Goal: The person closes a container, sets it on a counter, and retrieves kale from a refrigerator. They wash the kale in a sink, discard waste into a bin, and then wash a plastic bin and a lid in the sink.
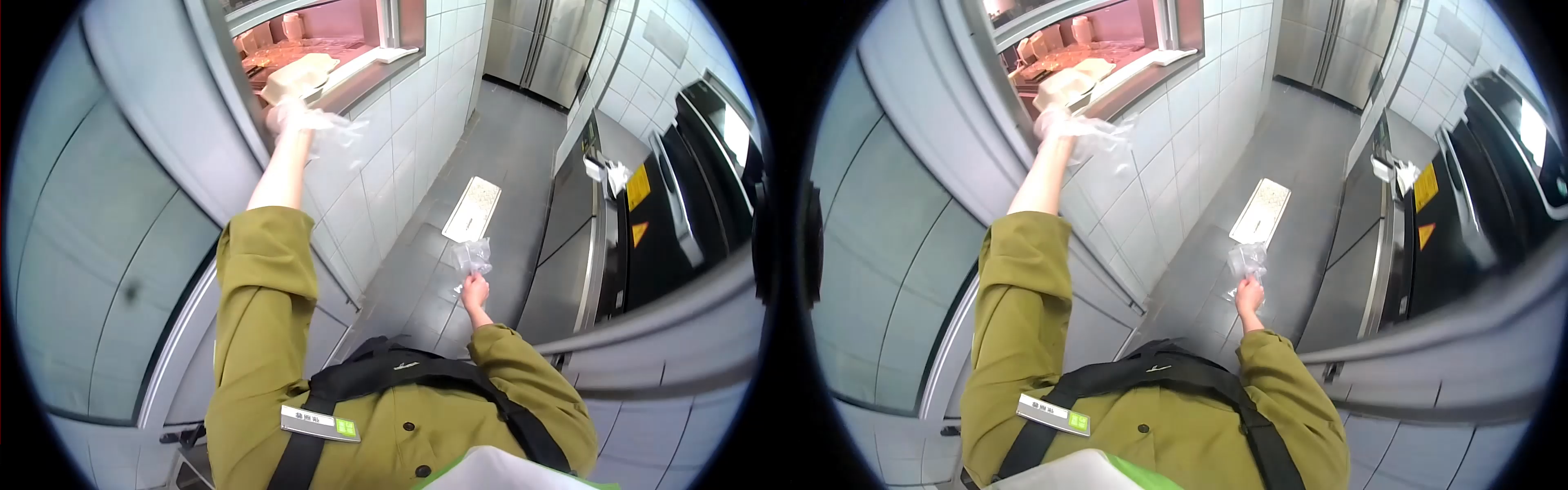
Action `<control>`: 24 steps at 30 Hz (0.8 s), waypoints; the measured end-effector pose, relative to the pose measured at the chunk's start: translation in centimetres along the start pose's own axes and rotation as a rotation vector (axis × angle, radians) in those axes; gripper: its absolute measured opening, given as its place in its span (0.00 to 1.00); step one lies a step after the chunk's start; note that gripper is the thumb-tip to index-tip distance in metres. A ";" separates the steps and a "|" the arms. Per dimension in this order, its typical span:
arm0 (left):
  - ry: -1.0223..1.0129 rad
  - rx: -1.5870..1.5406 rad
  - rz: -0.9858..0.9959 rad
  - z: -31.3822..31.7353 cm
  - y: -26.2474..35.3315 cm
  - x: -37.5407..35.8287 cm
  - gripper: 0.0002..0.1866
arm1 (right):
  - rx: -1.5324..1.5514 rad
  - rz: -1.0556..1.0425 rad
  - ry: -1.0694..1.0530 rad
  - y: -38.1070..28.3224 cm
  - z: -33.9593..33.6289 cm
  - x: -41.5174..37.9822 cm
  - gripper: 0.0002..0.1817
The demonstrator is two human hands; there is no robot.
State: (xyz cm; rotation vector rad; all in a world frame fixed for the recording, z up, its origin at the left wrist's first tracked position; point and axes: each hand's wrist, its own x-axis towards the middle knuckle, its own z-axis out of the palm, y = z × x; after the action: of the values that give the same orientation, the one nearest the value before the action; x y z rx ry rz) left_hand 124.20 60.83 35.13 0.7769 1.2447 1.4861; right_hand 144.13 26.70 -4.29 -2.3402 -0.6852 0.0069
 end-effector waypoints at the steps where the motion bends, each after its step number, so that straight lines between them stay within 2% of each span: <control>1: 0.007 0.354 0.093 -3.2 -0.2 7.6 0.10 | 0.008 0.008 0.007 -4.0 4.6 -0.5 0.10; 3: 0.037 1.066 0.281 -4.9 -1.6 19.8 0.11 | 0.016 0.060 -0.032 -8.7 9.6 0.7 0.11; 5: 0.071 1.433 0.344 -5.4 -2.4 26.7 0.12 | -0.027 0.091 -0.078 -9.4 13.0 2.1 0.10; 6: 0.128 1.416 0.341 -8.7 -1.8 33.6 0.13 | -0.045 0.056 -0.095 -13.1 19.5 2.9 0.10; 9: 0.267 1.691 0.311 -11.0 -1.1 39.1 0.13 | -0.132 0.010 -0.208 -14.1 26.0 7.1 0.10; 10: 0.270 1.805 0.318 -10.8 -0.1 37.0 0.13 | -0.164 -0.004 -0.259 -13.6 27.0 8.3 0.11; 13: 0.187 1.995 0.192 -11.7 0.3 39.9 0.14 | -0.194 -0.067 -0.331 -13.9 29.8 12.8 0.10; 14: 0.206 1.996 0.236 -11.7 0.4 39.6 0.14 | -0.194 -0.081 -0.359 -14.5 30.4 14.5 0.10; 17: 0.358 1.803 0.376 -18.8 -4.5 52.9 0.15 | -0.236 -0.129 -0.440 -16.9 32.6 19.0 0.10; 18: 0.181 1.926 0.326 -16.1 -1.9 48.4 0.15 | -0.278 -0.145 -0.461 -17.3 33.6 20.4 0.10; 20: 0.141 1.728 0.384 -19.1 -3.3 51.9 0.15 | -0.292 -0.172 -0.492 -18.0 35.4 22.4 0.09; 24: 0.155 1.431 0.403 -18.6 -2.9 51.0 0.14 | -0.244 -0.232 -0.496 -19.8 38.9 25.5 0.09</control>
State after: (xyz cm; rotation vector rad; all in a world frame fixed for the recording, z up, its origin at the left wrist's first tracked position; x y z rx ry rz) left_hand 93.34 103.38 21.19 1.9164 2.3557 0.7193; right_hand 149.50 75.32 -17.18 -2.4938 -1.2583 0.4336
